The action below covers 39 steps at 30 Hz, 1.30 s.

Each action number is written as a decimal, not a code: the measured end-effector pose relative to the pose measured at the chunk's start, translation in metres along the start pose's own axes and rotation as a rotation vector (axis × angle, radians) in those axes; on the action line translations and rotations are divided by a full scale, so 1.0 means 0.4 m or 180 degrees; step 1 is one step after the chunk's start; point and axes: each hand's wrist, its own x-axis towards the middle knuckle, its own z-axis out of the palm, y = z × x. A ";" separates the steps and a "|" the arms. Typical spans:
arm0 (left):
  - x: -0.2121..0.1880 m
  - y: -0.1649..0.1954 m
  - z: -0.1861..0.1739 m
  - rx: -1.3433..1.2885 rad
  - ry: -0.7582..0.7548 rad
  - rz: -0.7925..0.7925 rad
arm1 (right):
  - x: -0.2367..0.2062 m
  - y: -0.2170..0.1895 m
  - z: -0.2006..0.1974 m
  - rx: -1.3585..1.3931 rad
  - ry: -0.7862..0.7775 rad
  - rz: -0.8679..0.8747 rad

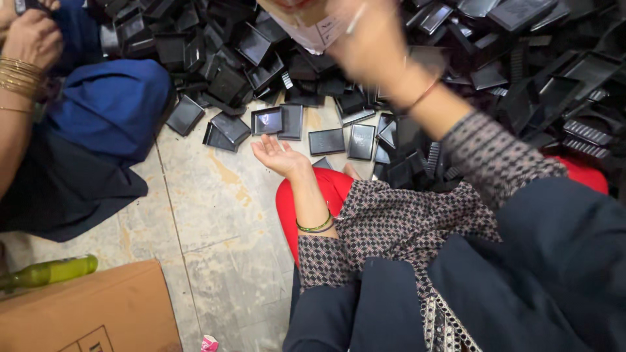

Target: The person sits on the floor and repeatedly picks up small black plastic cases from a large pile, opens them, and places them into a cardboard box. Another person works nearby with similar items.

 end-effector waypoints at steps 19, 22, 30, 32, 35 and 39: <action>-0.125 -0.080 0.056 0.0699 -0.2698 -0.1154 | -0.420 -0.006 0.192 0.6164 -0.0998 0.3178; -0.218 -0.081 0.093 -0.0325 -0.3281 -0.2207 | -0.473 0.021 0.133 0.5825 -0.1109 0.3270; -0.172 -0.114 0.067 0.0295 -0.2209 -0.1062 | -0.547 0.201 0.114 0.0119 -0.1998 0.0270; -0.163 -0.134 0.059 0.0332 -0.2107 -0.1445 | -0.555 0.219 0.085 -0.0062 -0.2666 0.0635; -0.205 -0.169 0.052 0.1063 -0.1866 -0.2323 | -0.564 0.175 0.016 0.0601 -0.0764 0.0970; -0.307 -0.216 0.037 0.1191 -0.2223 -0.3739 | -0.570 0.014 -0.058 0.0825 0.0750 0.0776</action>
